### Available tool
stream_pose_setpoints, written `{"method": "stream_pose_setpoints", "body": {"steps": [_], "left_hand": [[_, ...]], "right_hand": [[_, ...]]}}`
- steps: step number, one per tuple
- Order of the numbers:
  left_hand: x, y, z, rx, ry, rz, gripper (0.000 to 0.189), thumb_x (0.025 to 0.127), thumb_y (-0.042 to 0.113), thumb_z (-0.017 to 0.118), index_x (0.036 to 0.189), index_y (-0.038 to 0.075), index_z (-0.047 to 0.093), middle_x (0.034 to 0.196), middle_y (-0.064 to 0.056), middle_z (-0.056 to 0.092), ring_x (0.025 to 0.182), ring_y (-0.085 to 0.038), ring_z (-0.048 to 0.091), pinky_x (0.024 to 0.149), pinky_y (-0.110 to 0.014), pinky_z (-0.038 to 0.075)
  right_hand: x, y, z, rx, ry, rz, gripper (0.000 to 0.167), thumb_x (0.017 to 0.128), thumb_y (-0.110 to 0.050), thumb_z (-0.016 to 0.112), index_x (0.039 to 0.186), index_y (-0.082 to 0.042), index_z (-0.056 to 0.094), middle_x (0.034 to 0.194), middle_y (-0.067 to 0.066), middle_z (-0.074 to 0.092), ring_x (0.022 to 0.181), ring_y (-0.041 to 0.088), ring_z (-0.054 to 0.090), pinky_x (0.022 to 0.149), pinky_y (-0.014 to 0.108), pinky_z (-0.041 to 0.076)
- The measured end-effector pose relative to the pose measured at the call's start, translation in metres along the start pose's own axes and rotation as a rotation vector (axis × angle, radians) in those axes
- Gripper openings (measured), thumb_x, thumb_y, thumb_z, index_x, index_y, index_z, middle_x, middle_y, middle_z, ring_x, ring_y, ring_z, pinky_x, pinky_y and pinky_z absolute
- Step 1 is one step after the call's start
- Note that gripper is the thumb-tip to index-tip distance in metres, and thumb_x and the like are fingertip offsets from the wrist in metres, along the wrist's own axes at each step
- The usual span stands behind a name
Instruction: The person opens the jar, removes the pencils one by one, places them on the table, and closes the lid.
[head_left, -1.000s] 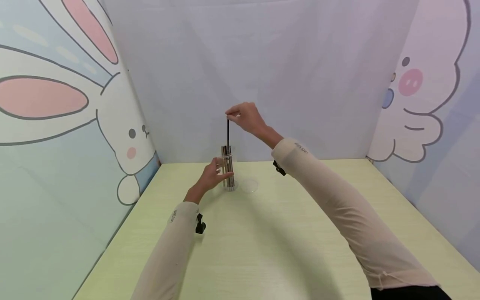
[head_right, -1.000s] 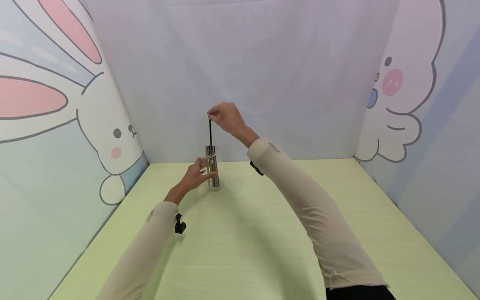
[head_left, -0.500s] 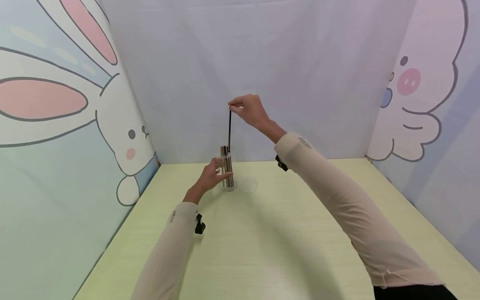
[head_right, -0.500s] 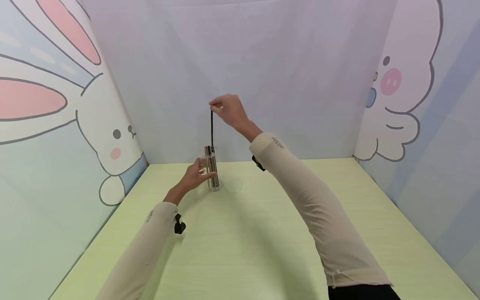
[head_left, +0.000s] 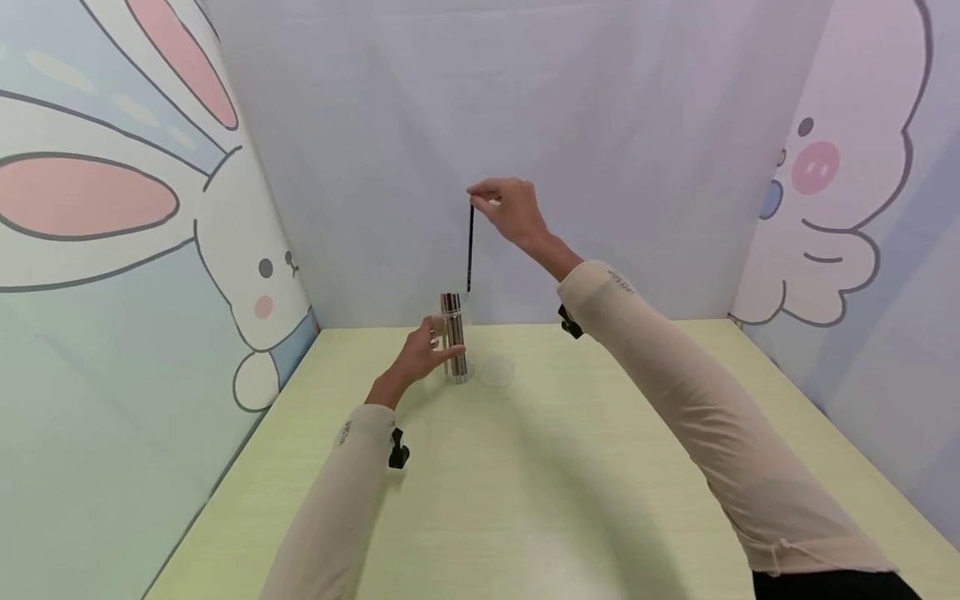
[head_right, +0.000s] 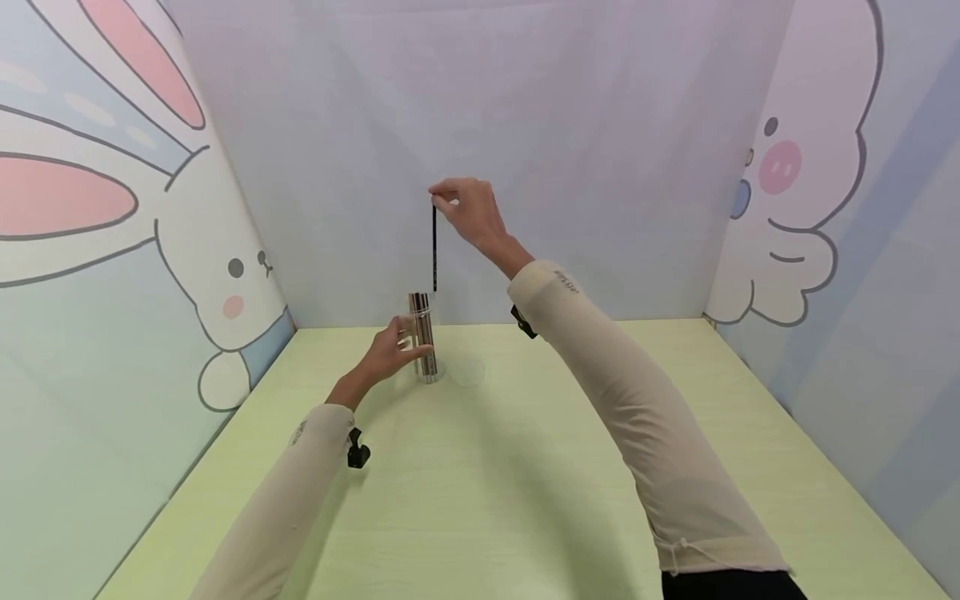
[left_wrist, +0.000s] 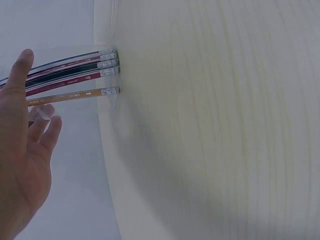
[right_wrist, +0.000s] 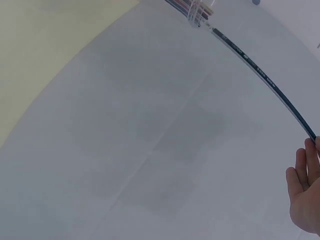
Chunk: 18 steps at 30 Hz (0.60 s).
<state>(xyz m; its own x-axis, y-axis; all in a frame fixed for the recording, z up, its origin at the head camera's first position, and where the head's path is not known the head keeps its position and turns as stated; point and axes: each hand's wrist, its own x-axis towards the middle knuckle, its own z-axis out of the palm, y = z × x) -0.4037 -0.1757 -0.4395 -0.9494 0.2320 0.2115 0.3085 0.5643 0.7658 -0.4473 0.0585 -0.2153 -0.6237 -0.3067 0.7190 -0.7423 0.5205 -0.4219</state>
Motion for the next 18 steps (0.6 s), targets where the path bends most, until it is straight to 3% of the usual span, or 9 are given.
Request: {"method": "stream_pose_setpoints", "body": {"steps": [6, 18], "left_hand": [[0.001, 0.000, 0.000, 0.009, 0.004, 0.004, 0.071, 0.096, 0.029, 0.078, 0.145, 0.002, 0.035, 0.149, -0.023, 0.047, 0.142, -0.039, 0.048, 0.118, -0.046, 0.043], [0.000, 0.002, 0.000, -0.001, 0.001, -0.003, 0.073, 0.095, 0.032, 0.079, 0.146, 0.003, 0.035, 0.152, -0.023, 0.047, 0.143, -0.036, 0.047, 0.119, -0.043, 0.043]], "right_hand": [[0.001, 0.006, -0.006, 0.001, 0.034, -0.002, 0.022, 0.103, -0.016, 0.068, 0.122, -0.008, 0.077, 0.119, 0.009, 0.076, 0.110, 0.022, 0.073, 0.098, 0.037, 0.059], [-0.023, 0.033, -0.008, 0.004, -0.039, 0.065, 0.023, 0.104, -0.014, 0.067, 0.123, -0.006, 0.076, 0.118, 0.013, 0.076, 0.107, 0.027, 0.073, 0.092, 0.044, 0.061]]}}
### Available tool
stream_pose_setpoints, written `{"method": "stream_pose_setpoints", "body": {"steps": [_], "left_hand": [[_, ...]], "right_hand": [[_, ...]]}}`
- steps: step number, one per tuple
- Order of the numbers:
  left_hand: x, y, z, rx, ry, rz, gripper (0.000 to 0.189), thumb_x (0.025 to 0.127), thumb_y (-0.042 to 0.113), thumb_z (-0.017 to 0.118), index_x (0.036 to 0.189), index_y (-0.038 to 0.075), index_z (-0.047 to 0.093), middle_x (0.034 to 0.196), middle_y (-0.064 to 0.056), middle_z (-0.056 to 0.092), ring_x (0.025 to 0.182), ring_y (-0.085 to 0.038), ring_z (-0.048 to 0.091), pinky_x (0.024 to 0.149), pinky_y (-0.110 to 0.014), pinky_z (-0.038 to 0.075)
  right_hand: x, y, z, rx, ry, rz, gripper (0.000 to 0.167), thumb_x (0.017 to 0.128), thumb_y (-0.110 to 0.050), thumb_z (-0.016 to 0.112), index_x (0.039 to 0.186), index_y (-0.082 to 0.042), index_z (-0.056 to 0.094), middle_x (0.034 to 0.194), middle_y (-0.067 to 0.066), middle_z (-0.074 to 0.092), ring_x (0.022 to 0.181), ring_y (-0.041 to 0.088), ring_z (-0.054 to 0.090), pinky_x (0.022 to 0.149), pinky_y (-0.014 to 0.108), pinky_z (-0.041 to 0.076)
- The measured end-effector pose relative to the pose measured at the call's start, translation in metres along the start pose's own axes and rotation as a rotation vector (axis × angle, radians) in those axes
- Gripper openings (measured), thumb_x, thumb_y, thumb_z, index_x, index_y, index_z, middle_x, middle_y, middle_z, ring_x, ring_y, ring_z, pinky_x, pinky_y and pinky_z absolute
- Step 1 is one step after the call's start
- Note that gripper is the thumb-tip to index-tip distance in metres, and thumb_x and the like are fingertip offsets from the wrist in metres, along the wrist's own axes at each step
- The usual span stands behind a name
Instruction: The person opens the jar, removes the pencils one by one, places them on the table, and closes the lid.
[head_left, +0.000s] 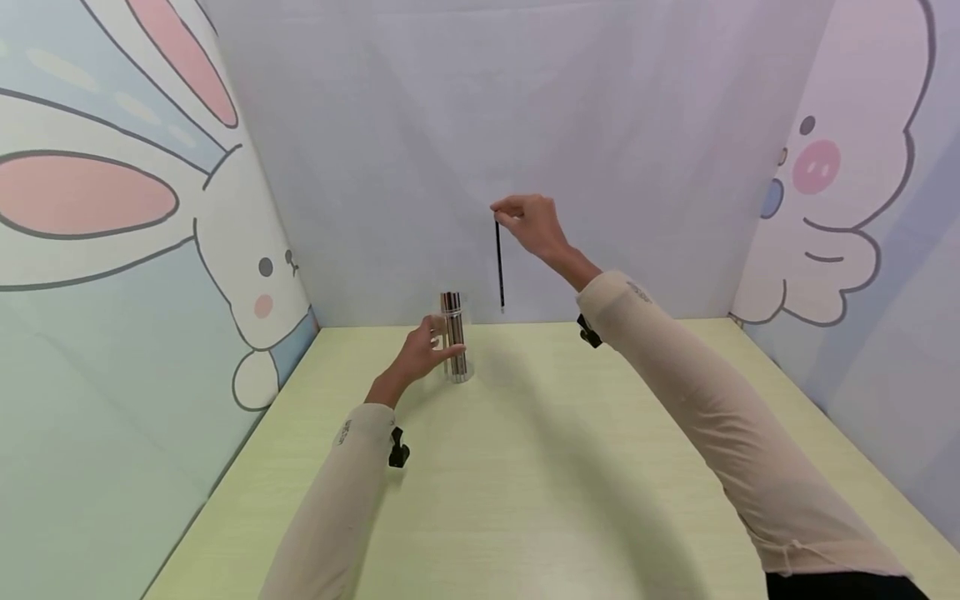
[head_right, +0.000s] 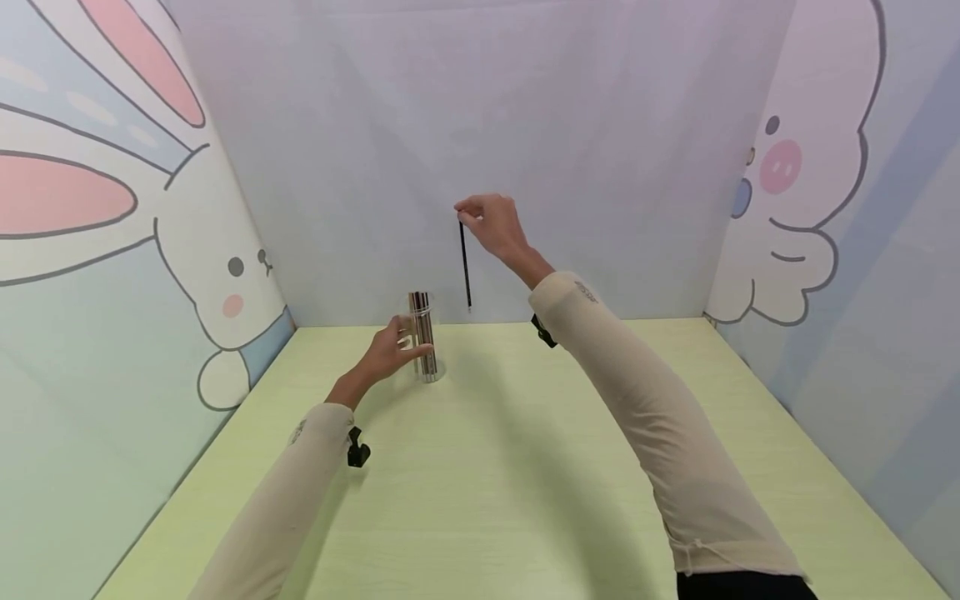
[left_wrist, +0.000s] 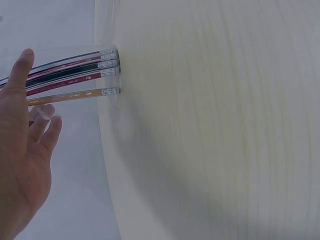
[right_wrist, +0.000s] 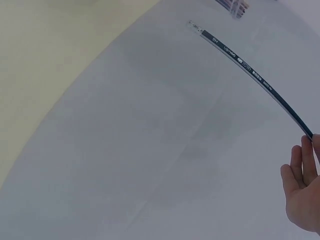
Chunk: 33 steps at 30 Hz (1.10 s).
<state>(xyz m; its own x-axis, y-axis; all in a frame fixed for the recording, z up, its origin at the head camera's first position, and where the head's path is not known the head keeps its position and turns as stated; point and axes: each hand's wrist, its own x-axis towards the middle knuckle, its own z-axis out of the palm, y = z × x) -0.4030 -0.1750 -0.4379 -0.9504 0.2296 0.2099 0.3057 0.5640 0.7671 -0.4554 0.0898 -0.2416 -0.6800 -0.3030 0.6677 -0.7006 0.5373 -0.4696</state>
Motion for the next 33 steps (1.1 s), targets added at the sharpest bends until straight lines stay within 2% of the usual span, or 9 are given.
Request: {"method": "stream_pose_setpoints", "body": {"steps": [12, 19, 26, 33], "left_hand": [[0.001, 0.001, -0.001, -0.002, 0.000, -0.006, 0.074, 0.096, 0.032, 0.078, 0.147, 0.003, 0.033, 0.153, -0.023, 0.045, 0.143, -0.038, 0.047, 0.119, -0.045, 0.043], [0.001, 0.000, 0.001, -0.015, 0.005, -0.014, 0.072, 0.095, 0.031, 0.079, 0.145, 0.004, 0.035, 0.150, -0.023, 0.047, 0.142, -0.037, 0.048, 0.119, -0.044, 0.044], [0.002, 0.001, 0.000, -0.020, 0.000, -0.007, 0.074, 0.095, 0.030, 0.079, 0.146, 0.002, 0.034, 0.151, -0.024, 0.046, 0.143, -0.038, 0.046, 0.119, -0.044, 0.043], [0.002, -0.002, 0.001, -0.021, 0.010, -0.004, 0.073, 0.095, 0.030, 0.080, 0.146, 0.002, 0.035, 0.150, -0.023, 0.047, 0.143, -0.038, 0.047, 0.119, -0.044, 0.043]], "right_hand": [[-0.029, 0.035, 0.012, 0.000, -0.059, 0.061, 0.023, 0.104, -0.014, 0.066, 0.123, -0.006, 0.076, 0.121, 0.014, 0.075, 0.108, 0.029, 0.072, 0.089, 0.046, 0.061], [-0.048, 0.050, 0.020, 0.000, -0.085, 0.069, 0.022, 0.104, -0.013, 0.066, 0.122, -0.005, 0.077, 0.119, 0.015, 0.075, 0.104, 0.030, 0.073, 0.081, 0.046, 0.061], [-0.072, 0.069, 0.029, 0.016, -0.115, 0.092, 0.023, 0.104, -0.012, 0.066, 0.122, -0.002, 0.076, 0.120, 0.017, 0.075, 0.105, 0.032, 0.073, 0.089, 0.049, 0.061], [-0.089, 0.081, 0.041, -0.001, -0.141, 0.126, 0.022, 0.104, -0.013, 0.066, 0.120, -0.002, 0.077, 0.119, 0.017, 0.075, 0.104, 0.033, 0.073, 0.089, 0.049, 0.061]]}}
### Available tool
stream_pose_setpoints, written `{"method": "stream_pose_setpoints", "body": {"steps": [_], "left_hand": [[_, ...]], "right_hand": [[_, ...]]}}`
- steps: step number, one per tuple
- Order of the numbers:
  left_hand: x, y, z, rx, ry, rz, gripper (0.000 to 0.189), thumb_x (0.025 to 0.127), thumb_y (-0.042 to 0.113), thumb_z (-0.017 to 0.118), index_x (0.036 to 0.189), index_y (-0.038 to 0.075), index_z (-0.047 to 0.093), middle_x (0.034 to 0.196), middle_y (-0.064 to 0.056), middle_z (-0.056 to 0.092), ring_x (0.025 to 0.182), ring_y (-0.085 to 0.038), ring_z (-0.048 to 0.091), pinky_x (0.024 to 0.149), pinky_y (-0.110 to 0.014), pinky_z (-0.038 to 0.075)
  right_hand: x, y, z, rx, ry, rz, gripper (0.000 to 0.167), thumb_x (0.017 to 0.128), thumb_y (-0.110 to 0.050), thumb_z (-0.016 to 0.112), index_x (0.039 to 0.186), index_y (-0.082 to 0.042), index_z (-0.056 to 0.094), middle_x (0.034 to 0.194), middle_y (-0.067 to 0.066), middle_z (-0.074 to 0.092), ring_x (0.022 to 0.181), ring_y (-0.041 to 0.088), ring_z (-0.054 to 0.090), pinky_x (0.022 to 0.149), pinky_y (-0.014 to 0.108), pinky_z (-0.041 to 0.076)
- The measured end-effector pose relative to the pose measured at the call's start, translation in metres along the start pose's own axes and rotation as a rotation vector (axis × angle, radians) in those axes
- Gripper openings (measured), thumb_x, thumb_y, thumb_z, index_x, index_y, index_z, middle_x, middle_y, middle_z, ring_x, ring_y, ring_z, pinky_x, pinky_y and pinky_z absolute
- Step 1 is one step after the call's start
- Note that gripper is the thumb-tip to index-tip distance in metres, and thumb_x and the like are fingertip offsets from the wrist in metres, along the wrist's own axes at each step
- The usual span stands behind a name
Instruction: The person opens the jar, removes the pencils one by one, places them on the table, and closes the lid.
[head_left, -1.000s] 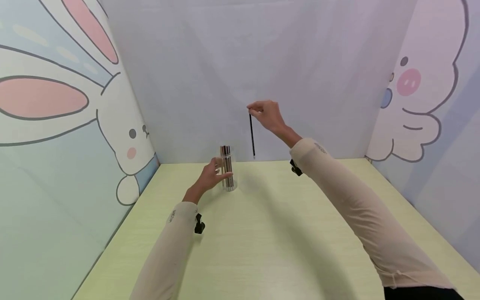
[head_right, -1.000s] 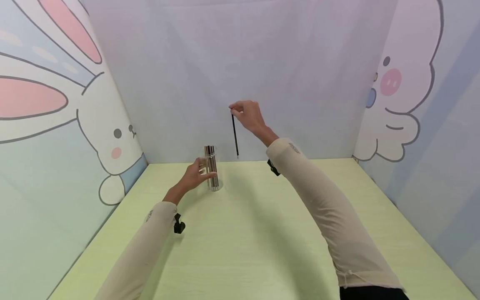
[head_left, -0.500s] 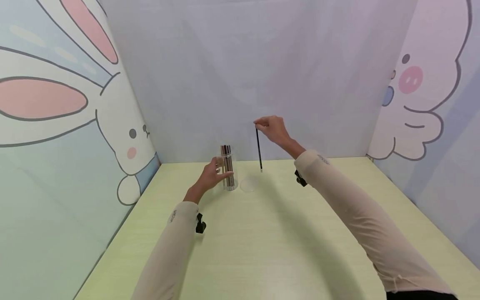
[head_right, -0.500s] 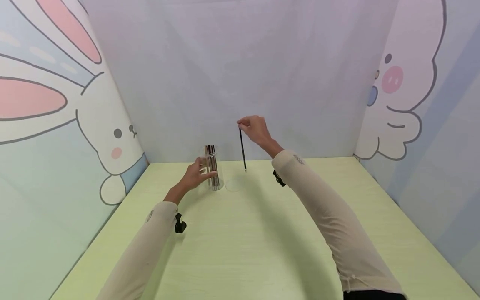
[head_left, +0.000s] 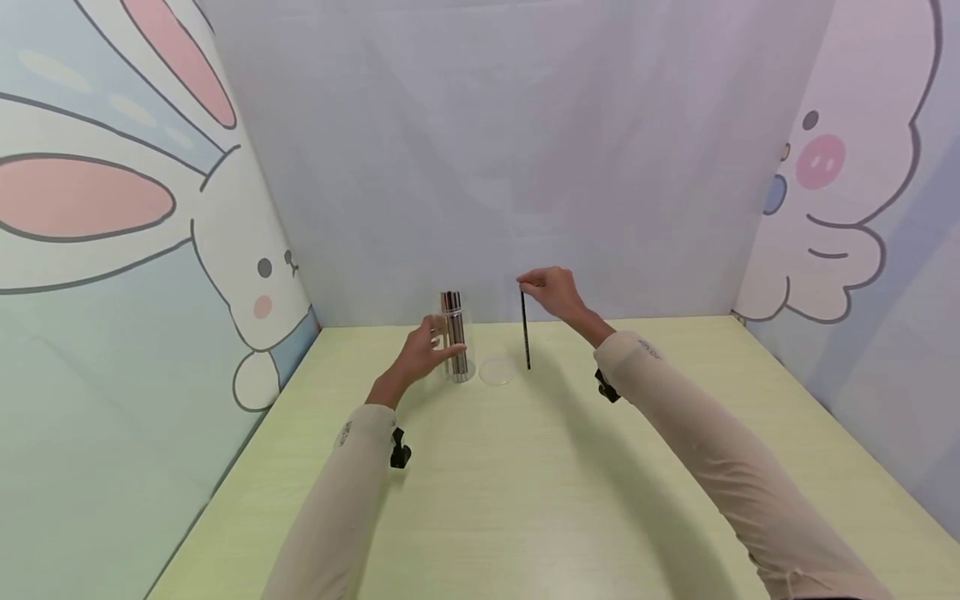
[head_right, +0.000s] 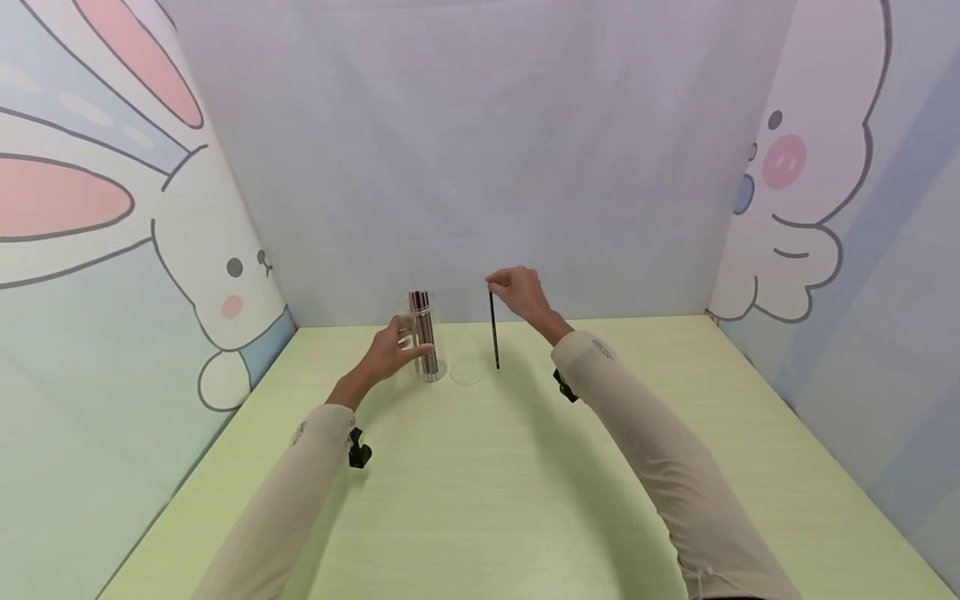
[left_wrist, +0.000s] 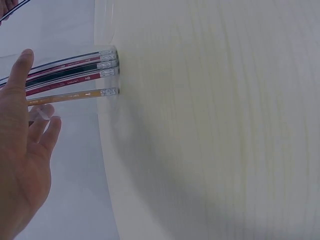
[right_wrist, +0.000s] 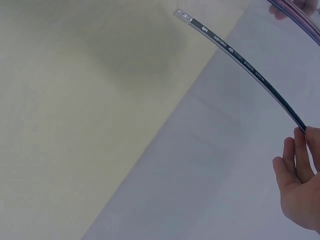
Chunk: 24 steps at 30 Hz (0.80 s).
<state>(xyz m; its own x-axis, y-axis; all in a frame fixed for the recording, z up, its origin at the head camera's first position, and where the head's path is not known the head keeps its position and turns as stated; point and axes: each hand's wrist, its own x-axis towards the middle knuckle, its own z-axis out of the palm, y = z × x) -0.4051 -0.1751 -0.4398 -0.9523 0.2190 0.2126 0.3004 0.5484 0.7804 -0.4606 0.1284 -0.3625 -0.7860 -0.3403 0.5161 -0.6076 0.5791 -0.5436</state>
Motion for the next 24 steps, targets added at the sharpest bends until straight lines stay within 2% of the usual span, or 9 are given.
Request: {"method": "stream_pose_setpoints", "body": {"steps": [8, 18, 24], "left_hand": [[-0.002, -0.001, 0.000, -0.004, 0.012, 0.010, 0.072, 0.094, 0.029, 0.080, 0.145, 0.003, 0.036, 0.148, -0.023, 0.049, 0.142, -0.037, 0.048, 0.119, -0.045, 0.043], [-0.002, -0.001, 0.000, 0.005, 0.012, 0.015, 0.072, 0.095, 0.030, 0.080, 0.146, 0.003, 0.036, 0.148, -0.023, 0.050, 0.142, -0.037, 0.048, 0.118, -0.046, 0.044], [-0.003, 0.001, -0.001, 0.022, 0.008, 0.008, 0.073, 0.095, 0.030, 0.079, 0.147, 0.003, 0.035, 0.149, -0.022, 0.049, 0.142, -0.037, 0.048, 0.118, -0.045, 0.044]], "right_hand": [[-0.007, 0.008, 0.014, 0.015, -0.023, 0.043, 0.022, 0.104, -0.013, 0.066, 0.119, -0.001, 0.077, 0.118, 0.016, 0.076, 0.106, 0.032, 0.073, 0.092, 0.049, 0.060], [-0.018, 0.018, 0.031, 0.014, 0.004, 0.097, 0.020, 0.103, -0.012, 0.067, 0.115, -0.001, 0.078, 0.111, 0.017, 0.077, 0.099, 0.033, 0.074, 0.081, 0.049, 0.061], [-0.027, 0.029, 0.047, 0.030, 0.012, 0.148, 0.020, 0.102, -0.013, 0.069, 0.114, 0.000, 0.078, 0.110, 0.016, 0.077, 0.099, 0.032, 0.074, 0.090, 0.051, 0.060]]}}
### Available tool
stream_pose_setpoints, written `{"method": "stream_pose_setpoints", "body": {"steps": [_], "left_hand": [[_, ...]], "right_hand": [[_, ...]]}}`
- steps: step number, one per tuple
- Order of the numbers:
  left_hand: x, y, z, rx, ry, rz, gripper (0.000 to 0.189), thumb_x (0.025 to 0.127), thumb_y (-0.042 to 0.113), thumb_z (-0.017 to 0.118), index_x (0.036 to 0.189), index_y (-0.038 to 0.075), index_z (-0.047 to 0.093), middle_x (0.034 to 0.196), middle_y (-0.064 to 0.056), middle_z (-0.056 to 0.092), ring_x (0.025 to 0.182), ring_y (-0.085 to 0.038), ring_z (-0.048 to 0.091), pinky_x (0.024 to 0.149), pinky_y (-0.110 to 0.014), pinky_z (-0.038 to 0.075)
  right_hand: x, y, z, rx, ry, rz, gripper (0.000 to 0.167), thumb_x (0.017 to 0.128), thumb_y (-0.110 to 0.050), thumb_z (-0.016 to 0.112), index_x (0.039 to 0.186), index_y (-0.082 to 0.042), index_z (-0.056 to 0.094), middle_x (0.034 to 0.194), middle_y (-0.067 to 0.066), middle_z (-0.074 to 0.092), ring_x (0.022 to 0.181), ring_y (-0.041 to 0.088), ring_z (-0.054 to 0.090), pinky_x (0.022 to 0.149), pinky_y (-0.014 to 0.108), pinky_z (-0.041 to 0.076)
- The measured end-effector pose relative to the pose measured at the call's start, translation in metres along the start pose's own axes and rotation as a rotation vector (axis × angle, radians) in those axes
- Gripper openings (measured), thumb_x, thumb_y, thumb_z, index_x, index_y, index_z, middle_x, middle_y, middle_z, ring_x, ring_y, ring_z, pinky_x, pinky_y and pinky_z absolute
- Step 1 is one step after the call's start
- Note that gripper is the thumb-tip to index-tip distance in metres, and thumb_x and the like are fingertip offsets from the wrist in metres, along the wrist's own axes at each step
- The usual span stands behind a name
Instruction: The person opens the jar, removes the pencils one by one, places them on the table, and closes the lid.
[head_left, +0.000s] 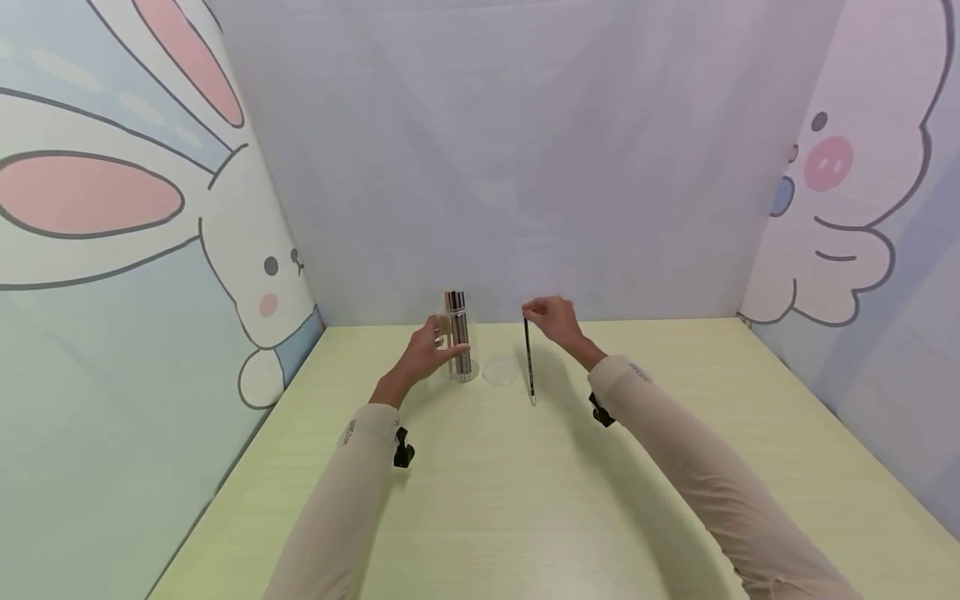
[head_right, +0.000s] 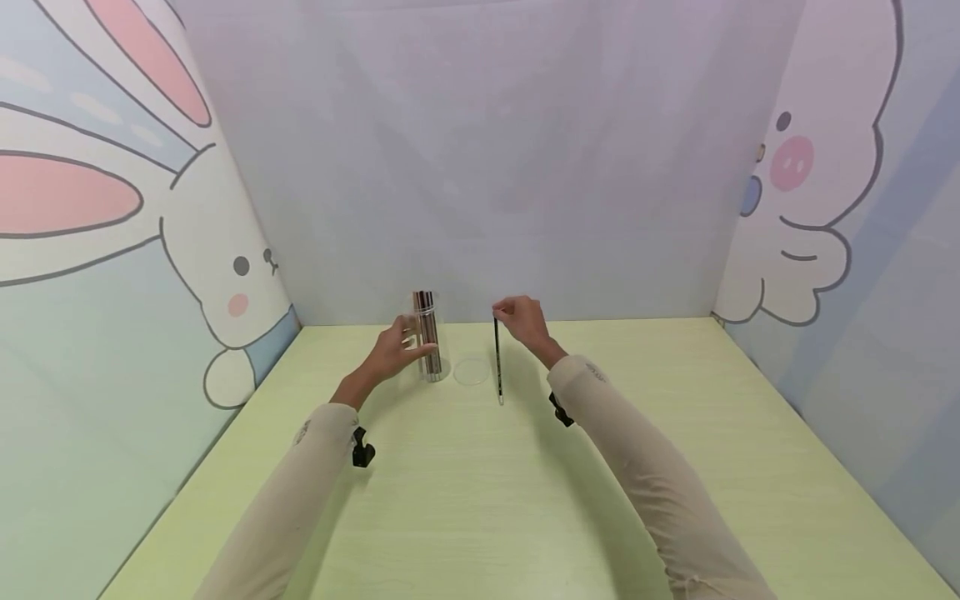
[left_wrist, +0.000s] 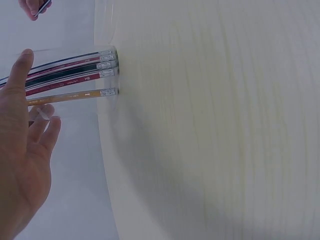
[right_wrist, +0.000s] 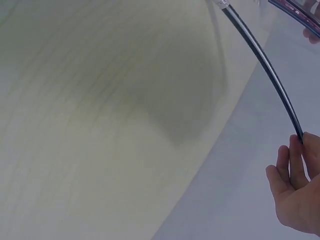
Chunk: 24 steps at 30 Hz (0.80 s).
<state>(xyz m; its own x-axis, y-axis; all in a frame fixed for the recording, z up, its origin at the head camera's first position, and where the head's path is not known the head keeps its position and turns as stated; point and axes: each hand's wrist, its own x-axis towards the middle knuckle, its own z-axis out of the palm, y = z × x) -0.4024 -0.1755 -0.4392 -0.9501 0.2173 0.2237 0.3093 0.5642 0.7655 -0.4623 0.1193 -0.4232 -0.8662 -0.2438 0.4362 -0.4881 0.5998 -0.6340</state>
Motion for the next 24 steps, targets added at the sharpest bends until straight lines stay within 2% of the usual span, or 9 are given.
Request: {"method": "stream_pose_setpoints", "body": {"steps": [3, 10, 15, 24], "left_hand": [[0.000, 0.001, 0.000, 0.003, 0.001, 0.001, 0.073, 0.095, 0.029, 0.079, 0.147, 0.002, 0.035, 0.149, -0.023, 0.049, 0.142, -0.038, 0.048, 0.118, -0.045, 0.044], [-0.001, 0.000, -0.001, -0.012, -0.003, -0.008, 0.075, 0.095, 0.031, 0.079, 0.148, 0.002, 0.035, 0.151, -0.023, 0.047, 0.142, -0.039, 0.048, 0.118, -0.045, 0.044], [-0.001, 0.000, -0.001, -0.021, -0.001, -0.001, 0.075, 0.095, 0.030, 0.080, 0.147, 0.001, 0.035, 0.151, -0.024, 0.047, 0.142, -0.038, 0.048, 0.118, -0.045, 0.044], [0.000, 0.000, 0.000, -0.004, -0.002, 0.002, 0.073, 0.096, 0.028, 0.079, 0.147, 0.002, 0.035, 0.150, -0.023, 0.047, 0.142, -0.037, 0.048, 0.118, -0.044, 0.044]], "right_hand": [[-0.004, 0.004, 0.006, 0.013, 0.000, 0.020, 0.022, 0.102, -0.015, 0.069, 0.114, 0.001, 0.078, 0.110, 0.017, 0.077, 0.100, 0.033, 0.073, 0.091, 0.051, 0.059], [-0.014, 0.013, 0.020, 0.029, 0.006, 0.077, 0.018, 0.100, -0.016, 0.072, 0.107, -0.001, 0.080, 0.104, 0.016, 0.078, 0.095, 0.033, 0.074, 0.083, 0.050, 0.060], [-0.018, 0.019, 0.032, 0.032, -0.009, 0.128, 0.017, 0.099, -0.017, 0.074, 0.103, -0.002, 0.081, 0.103, 0.014, 0.079, 0.095, 0.031, 0.074, 0.092, 0.053, 0.057], [-0.021, 0.022, 0.047, -0.023, -0.049, 0.168, 0.018, 0.098, -0.018, 0.074, 0.104, -0.003, 0.081, 0.104, 0.012, 0.079, 0.098, 0.029, 0.074, 0.084, 0.042, 0.061]]}}
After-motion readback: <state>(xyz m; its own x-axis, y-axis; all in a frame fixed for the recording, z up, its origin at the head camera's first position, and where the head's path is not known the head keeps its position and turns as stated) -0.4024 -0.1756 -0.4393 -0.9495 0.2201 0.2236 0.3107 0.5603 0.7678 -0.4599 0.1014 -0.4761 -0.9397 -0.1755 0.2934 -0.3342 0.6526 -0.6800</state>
